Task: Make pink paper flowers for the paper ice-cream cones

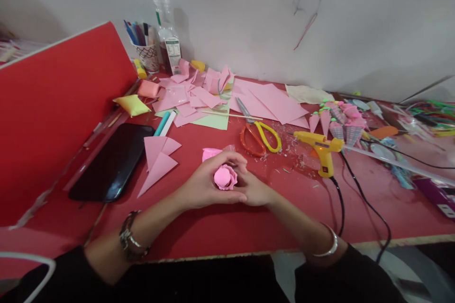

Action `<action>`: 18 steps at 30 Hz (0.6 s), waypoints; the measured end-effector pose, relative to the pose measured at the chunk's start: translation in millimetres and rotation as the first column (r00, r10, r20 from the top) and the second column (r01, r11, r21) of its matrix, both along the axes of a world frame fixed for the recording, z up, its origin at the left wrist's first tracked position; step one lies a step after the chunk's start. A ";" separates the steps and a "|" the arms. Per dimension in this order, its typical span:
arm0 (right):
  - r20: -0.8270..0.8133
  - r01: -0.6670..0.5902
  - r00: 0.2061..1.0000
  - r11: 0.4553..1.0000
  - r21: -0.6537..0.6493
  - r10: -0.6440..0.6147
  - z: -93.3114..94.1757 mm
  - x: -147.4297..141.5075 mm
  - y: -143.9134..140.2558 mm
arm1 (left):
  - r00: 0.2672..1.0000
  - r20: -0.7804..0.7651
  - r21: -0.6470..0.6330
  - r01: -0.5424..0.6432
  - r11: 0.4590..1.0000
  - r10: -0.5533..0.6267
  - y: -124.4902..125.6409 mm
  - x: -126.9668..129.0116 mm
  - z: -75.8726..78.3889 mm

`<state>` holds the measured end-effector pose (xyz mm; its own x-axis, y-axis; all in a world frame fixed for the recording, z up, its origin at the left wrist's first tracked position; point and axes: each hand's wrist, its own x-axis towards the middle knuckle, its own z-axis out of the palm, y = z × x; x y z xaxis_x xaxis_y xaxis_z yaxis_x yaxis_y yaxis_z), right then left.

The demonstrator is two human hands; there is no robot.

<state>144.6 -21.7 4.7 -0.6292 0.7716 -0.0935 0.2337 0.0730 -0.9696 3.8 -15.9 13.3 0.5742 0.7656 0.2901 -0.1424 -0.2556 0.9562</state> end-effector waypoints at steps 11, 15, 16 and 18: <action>0.000 -0.056 0.998 0.976 0.209 0.057 -6.0 -0.2 -2.2 | 1.000 -0.029 0.251 0.007 0.968 0.000 0.5 1.2 2.7; 0.039 -0.060 0.998 0.979 0.197 0.053 -4.7 0.0 -1.8 | 1.000 -0.028 0.281 -0.004 0.960 0.013 0.6 1.1 3.2; 0.035 -0.067 0.998 0.981 0.184 0.061 -4.0 -0.1 -1.9 | 1.000 -0.027 0.279 0.000 0.960 0.008 0.6 1.0 3.5; 0.014 -0.082 0.997 0.984 0.157 0.081 -2.3 -0.7 -2.1 | 1.000 -0.024 0.269 0.008 0.963 -0.002 0.4 1.0 4.3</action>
<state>143.9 -23.8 2.3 -0.6903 0.7233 0.0195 0.2281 0.2431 -0.9428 4.8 -15.5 17.6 0.5869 0.6579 0.4719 -0.1230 -0.5036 0.8551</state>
